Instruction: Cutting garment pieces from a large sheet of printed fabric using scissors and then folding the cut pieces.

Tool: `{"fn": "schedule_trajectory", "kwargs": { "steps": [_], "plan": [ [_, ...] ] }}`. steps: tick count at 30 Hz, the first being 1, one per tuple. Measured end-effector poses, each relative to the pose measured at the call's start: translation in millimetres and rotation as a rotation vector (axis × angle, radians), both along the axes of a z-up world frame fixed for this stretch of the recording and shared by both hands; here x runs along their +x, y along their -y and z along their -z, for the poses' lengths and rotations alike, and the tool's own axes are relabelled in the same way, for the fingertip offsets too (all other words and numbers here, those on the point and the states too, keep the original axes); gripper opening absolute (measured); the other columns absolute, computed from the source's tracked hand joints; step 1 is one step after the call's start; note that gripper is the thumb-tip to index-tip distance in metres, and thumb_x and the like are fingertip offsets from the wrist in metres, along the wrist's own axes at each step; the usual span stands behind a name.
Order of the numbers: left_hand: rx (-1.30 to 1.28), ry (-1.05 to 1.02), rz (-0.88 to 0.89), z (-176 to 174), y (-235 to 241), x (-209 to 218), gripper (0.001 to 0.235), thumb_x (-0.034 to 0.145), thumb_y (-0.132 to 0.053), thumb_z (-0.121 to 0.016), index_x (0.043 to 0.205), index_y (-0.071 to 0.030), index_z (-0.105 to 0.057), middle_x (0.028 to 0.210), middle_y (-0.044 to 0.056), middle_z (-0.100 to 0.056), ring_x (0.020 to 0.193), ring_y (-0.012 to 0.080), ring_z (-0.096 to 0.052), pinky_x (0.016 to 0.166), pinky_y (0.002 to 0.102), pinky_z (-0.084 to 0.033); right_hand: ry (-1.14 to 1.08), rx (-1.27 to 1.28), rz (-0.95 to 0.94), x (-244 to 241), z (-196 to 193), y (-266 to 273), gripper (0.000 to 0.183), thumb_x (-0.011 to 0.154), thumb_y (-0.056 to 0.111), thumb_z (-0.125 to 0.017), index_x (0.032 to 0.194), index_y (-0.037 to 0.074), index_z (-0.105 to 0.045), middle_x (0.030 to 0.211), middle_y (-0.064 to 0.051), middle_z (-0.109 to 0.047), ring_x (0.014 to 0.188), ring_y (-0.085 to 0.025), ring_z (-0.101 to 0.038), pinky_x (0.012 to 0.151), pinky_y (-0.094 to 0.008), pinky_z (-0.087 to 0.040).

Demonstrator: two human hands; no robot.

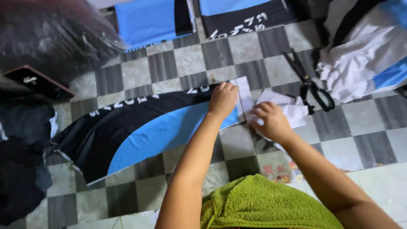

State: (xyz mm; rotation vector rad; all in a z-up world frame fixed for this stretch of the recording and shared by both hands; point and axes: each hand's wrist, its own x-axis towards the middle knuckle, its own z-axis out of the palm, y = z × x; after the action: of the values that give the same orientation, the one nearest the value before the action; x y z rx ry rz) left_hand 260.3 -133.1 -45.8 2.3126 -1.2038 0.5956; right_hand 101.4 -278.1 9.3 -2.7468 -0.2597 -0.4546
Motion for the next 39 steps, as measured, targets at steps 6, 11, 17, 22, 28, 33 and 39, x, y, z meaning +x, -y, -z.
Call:
{"fn": "schedule_trajectory", "kwargs": {
  "steps": [6,11,17,22,28,33,39],
  "plan": [
    [0.039,-0.181,-0.282,-13.7,22.7,0.9,0.031,0.078,-0.023,-0.067,0.108,-0.018,-0.065,0.111,0.001,-0.061,0.106,0.0234,-0.055,0.086,0.046,-0.047,-0.028,-0.085,0.047,-14.3,3.2,0.2,0.019,0.071,0.027,-0.070,0.089,0.023,-0.067,0.100,0.000,-0.061,0.096,-0.025,-0.059,0.070,-0.038,-0.048],
    [-0.024,-0.224,-0.289,-5.6,37.6,15.8,0.012,0.072,-0.022,-0.072,0.080,-0.017,-0.065,0.102,0.000,-0.060,0.104,0.0249,-0.053,0.081,0.044,-0.044,0.035,-0.071,0.040,-5.5,1.6,9.8,0.013,0.074,0.025,-0.070,0.085,0.020,-0.065,0.098,0.002,-0.062,0.095,-0.023,-0.059,0.067,-0.035,-0.048],
    [-0.018,-0.189,-0.365,-11.3,47.8,10.7,0.016,0.075,-0.022,-0.072,0.088,-0.018,-0.064,0.117,0.002,-0.057,0.114,0.0260,-0.050,0.089,0.048,-0.040,0.031,-0.058,0.065,-5.5,-2.9,19.3,0.012,0.074,0.024,-0.070,0.083,0.018,-0.065,0.102,-0.001,-0.059,0.101,-0.027,-0.057,0.071,-0.037,-0.047],
    [-0.068,-0.089,-0.386,-36.9,48.8,-12.0,0.033,0.074,-0.025,-0.071,0.104,-0.021,-0.057,0.121,0.004,-0.054,0.111,0.0272,-0.051,0.086,0.045,-0.043,0.019,0.055,0.100,-9.4,4.3,65.2,0.019,0.070,0.023,-0.071,0.087,0.023,-0.064,0.103,-0.001,-0.059,0.095,-0.027,-0.056,0.073,-0.039,-0.047],
    [0.142,-0.401,-0.241,-25.5,49.8,-50.3,0.077,0.073,-0.045,-0.070,0.138,-0.011,-0.045,0.146,0.021,-0.038,0.140,0.0404,-0.027,0.109,0.065,-0.016,-0.109,-0.265,0.539,-43.9,16.0,161.9,0.042,0.072,0.031,-0.075,0.104,0.010,-0.059,0.099,-0.011,-0.056,0.085,-0.031,-0.063,0.070,-0.037,-0.054],
    [0.047,-0.340,-0.169,-54.5,37.5,-52.6,0.072,0.083,-0.034,-0.064,0.146,-0.018,-0.035,0.152,0.017,-0.031,0.139,0.0380,-0.031,0.108,0.064,-0.023,-0.239,-0.318,0.571,-50.5,42.5,182.7,0.060,0.063,0.042,-0.078,0.102,0.004,-0.053,0.087,-0.015,-0.061,0.071,-0.035,-0.068,0.066,-0.041,-0.057],
    [-0.114,-0.297,-0.280,-54.9,-49.8,-62.3,0.035,0.082,-0.027,-0.065,0.116,-0.018,-0.065,0.131,0.004,-0.056,0.131,0.0303,-0.041,0.106,0.055,-0.030,-0.850,0.040,0.786,-22.4,-10.1,168.0,0.067,0.070,0.037,-0.070,0.120,-0.004,-0.052,0.114,-0.031,-0.060,0.102,-0.047,-0.059,0.082,-0.049,-0.049]
  ]
}}
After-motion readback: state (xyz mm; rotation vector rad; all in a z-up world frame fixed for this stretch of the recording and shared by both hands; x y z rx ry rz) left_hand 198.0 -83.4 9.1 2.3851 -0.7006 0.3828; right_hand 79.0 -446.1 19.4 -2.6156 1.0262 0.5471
